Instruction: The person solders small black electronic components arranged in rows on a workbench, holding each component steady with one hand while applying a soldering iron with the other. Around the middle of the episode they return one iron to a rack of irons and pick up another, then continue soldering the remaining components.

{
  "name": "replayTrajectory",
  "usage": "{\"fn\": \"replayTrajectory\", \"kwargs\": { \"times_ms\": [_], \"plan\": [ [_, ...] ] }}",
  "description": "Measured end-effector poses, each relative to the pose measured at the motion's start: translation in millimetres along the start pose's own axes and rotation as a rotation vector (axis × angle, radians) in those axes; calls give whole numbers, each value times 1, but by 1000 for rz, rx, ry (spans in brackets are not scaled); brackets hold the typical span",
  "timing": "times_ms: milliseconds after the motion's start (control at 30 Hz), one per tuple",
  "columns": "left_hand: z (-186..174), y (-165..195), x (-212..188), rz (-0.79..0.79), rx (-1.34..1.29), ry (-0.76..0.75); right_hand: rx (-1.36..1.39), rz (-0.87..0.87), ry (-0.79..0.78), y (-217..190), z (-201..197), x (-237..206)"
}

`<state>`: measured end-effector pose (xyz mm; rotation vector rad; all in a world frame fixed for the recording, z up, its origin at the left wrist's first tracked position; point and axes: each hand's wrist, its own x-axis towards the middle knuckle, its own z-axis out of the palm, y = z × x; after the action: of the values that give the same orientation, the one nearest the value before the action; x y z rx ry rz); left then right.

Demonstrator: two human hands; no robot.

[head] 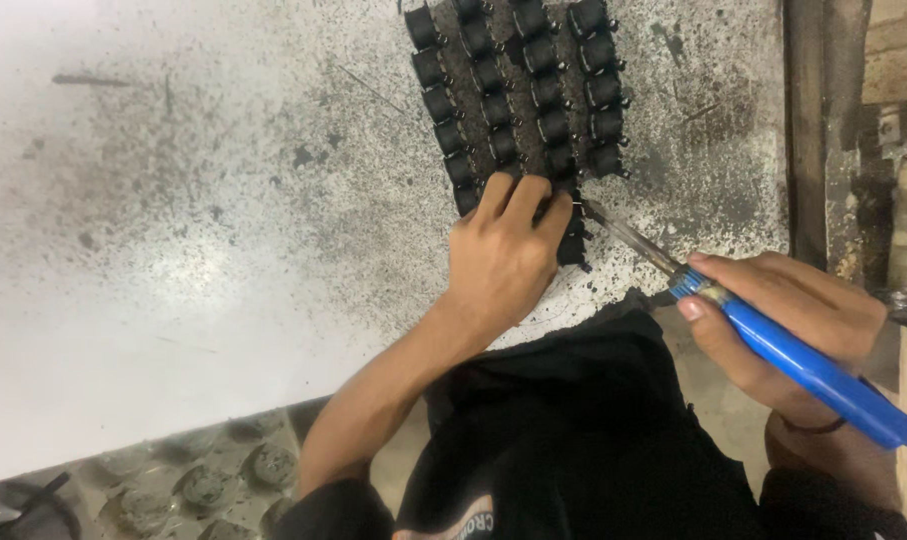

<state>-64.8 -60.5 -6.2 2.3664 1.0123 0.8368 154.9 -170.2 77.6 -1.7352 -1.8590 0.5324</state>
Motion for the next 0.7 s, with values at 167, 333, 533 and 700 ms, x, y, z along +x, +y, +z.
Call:
{"fn": "replayTrajectory", "kwargs": {
  "times_ms": [167, 333, 533, 700],
  "plan": [
    [1, 0, -1, 0, 13, -5, 6, 3, -39, -9, -4, 9],
    [4, -3, -2, 6, 11, 5, 3, 21, -61, -9, -4, 8],
    [13, 1, -5, 9, -14, -28, -1, -93, -37, -2, 1, 9],
    [11, 7, 1, 6, -111, -29, 30, -102, -50, -7, -2, 10]
  ]
}}
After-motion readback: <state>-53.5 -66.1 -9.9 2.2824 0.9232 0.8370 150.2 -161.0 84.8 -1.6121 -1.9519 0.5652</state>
